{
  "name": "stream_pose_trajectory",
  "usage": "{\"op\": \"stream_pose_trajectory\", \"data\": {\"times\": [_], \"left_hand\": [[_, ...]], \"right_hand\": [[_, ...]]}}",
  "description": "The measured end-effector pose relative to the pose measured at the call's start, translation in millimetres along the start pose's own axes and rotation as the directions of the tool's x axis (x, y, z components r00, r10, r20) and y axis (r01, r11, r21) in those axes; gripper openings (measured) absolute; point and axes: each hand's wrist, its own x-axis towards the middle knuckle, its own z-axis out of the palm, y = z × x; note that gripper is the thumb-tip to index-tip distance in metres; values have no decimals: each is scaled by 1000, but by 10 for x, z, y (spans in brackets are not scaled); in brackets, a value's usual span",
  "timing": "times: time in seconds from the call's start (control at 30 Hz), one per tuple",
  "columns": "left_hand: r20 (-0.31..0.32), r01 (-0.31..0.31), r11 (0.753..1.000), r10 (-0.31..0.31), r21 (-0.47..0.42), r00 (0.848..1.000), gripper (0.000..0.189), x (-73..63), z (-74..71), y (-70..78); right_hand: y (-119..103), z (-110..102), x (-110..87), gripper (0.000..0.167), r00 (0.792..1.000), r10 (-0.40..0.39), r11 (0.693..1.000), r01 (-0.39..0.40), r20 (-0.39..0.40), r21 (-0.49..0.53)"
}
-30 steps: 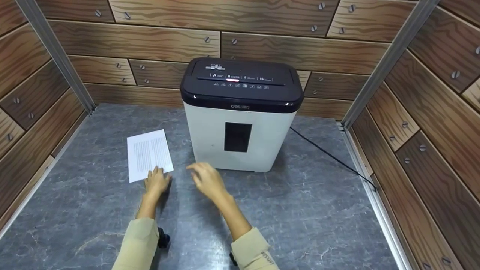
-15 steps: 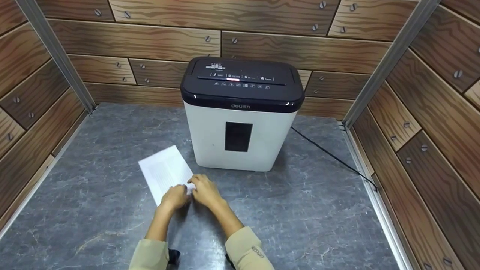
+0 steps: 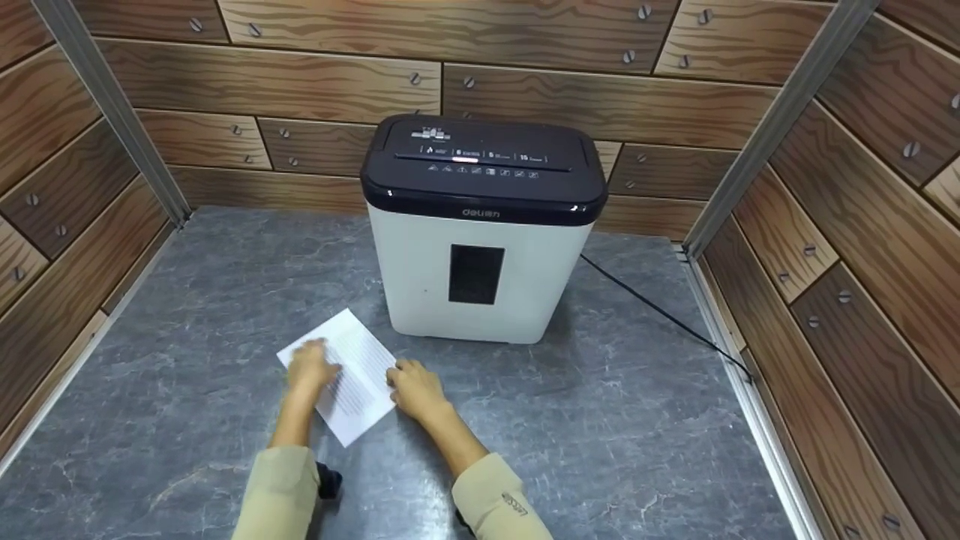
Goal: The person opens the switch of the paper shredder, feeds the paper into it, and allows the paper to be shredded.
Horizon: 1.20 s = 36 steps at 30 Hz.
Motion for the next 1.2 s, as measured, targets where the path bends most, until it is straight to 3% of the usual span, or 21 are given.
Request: {"op": "stream_pose_trajectory", "data": {"times": [0.1,0.2,0.5,0.63,0.8,0.9,1.03,1.2], "left_hand": [[23,132,991,-131,-29,991,53,91,20,-148],[81,192,978,-185,-81,979,63,136,32,-236],[66,150,986,-146,-70,987,56,196,38,-267],[31,160,983,-158,-85,987,32,196,9,-281],[-97,150,964,-174,-218,980,15,193,-59,-288],[-133,125,946,-170,-298,976,10,179,-127,-250],[-94,129,934,-169,-334,981,7,117,-283,-167],[-49,110,935,-134,-338,990,7,-18,-530,-17]], "right_hand": [[35,-6,-29,15,1000,11,1000,-11,2,10],[80,-14,-54,15,1000,21,1000,-21,1,20],[164,-59,-74,20,999,35,998,-36,20,51],[176,-81,-68,21,998,53,998,-55,46,42],[187,-101,-61,22,997,58,997,-61,55,42],[186,-104,-58,23,996,72,996,-75,48,54],[165,-100,-30,35,994,113,985,-110,-13,134],[135,-128,59,48,967,141,937,-62,-210,344]]}}
